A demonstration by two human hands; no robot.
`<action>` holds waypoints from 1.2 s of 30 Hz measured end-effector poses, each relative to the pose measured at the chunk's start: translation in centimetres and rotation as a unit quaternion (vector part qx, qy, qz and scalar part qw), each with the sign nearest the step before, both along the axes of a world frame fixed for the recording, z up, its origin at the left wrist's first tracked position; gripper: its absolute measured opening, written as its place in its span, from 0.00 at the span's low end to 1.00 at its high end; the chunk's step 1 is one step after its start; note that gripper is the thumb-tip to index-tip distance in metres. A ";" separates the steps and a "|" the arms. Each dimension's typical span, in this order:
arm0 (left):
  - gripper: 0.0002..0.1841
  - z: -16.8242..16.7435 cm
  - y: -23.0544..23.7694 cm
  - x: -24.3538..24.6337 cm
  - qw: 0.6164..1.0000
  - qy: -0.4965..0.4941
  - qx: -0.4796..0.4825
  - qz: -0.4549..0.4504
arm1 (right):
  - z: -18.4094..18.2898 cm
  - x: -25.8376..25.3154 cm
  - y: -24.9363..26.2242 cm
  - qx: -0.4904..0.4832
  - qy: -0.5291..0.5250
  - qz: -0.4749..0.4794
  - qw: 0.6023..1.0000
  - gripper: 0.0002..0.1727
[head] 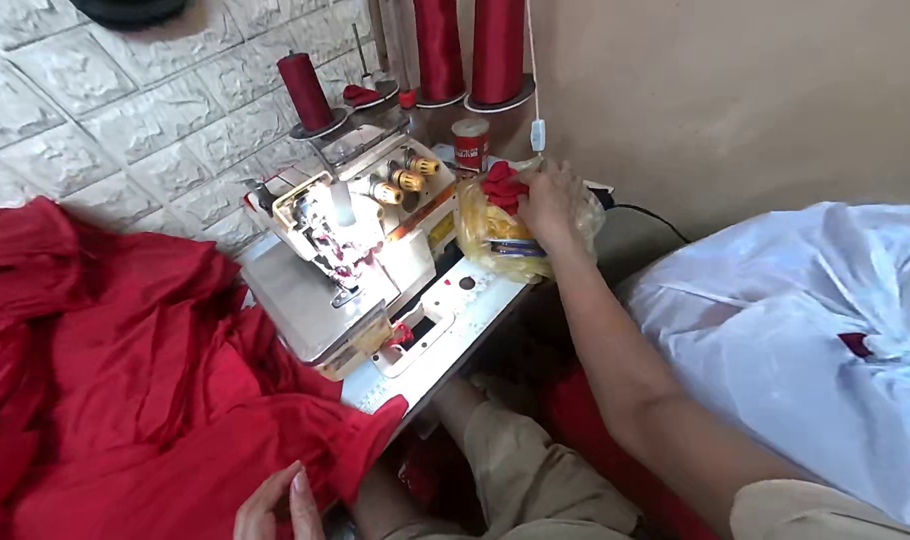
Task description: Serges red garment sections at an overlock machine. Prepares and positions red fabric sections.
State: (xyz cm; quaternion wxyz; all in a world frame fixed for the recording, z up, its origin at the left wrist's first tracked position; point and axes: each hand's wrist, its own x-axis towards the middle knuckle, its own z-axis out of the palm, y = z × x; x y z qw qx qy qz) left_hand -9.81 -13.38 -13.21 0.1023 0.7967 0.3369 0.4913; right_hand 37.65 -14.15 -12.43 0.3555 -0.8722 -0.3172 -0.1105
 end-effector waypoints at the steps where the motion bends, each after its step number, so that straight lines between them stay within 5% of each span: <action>1: 0.13 0.0 -0.1 0.0 1.000 0.003 -0.002 0.000 | -0.2 0.6 0.6 -0.023 -0.009 -0.009 1.000 0.19; 5: 0.14 -0.1 -0.4 -0.3 1.000 0.004 -0.016 -0.001 | 0.5 1.5 1.2 -0.028 -0.015 -0.028 0.999 0.11; 11: 0.13 0.0 -0.3 -0.3 1.000 -0.002 -0.021 -0.001 | 2.6 2.1 0.3 0.108 0.056 0.033 0.992 0.18; 16: 0.16 0.4 -1.2 1.2 0.996 -0.027 -0.058 -0.060 | 3.4 0.5 -0.7 0.317 0.073 0.158 0.932 0.16; 19: 0.13 0.5 -2.5 2.6 0.979 -0.055 -0.133 -0.144 | 4.1 -3.2 -2.9 0.363 0.156 0.245 0.885 0.13; 23: 0.20 -0.1 -3.9 5.5 0.899 -0.119 -0.299 -0.296 | 3.9 -10.1 -5.8 0.333 0.254 0.387 0.821 0.11; 27: 0.43 -0.2 -3.9 8.2 0.739 -0.242 -0.507 -0.372 | 1.4 -17.0 -5.7 0.316 0.313 0.485 0.753 0.10; 29: 0.33 0.0 -3.5 8.4 0.697 -0.333 -0.534 -0.344 | -0.2 -19.5 -5.4 0.315 0.348 0.517 0.716 0.10; 32: 0.07 0.0 -2.7 7.9 0.742 -0.408 -0.448 -0.286 | -1.8 -21.7 -4.8 0.324 0.402 0.526 0.675 0.11; 36: 0.04 0.8 -1.9 5.2 0.858 -0.318 -0.321 -0.245 | -2.9 -22.3 -4.3 0.274 0.406 0.596 0.637 0.12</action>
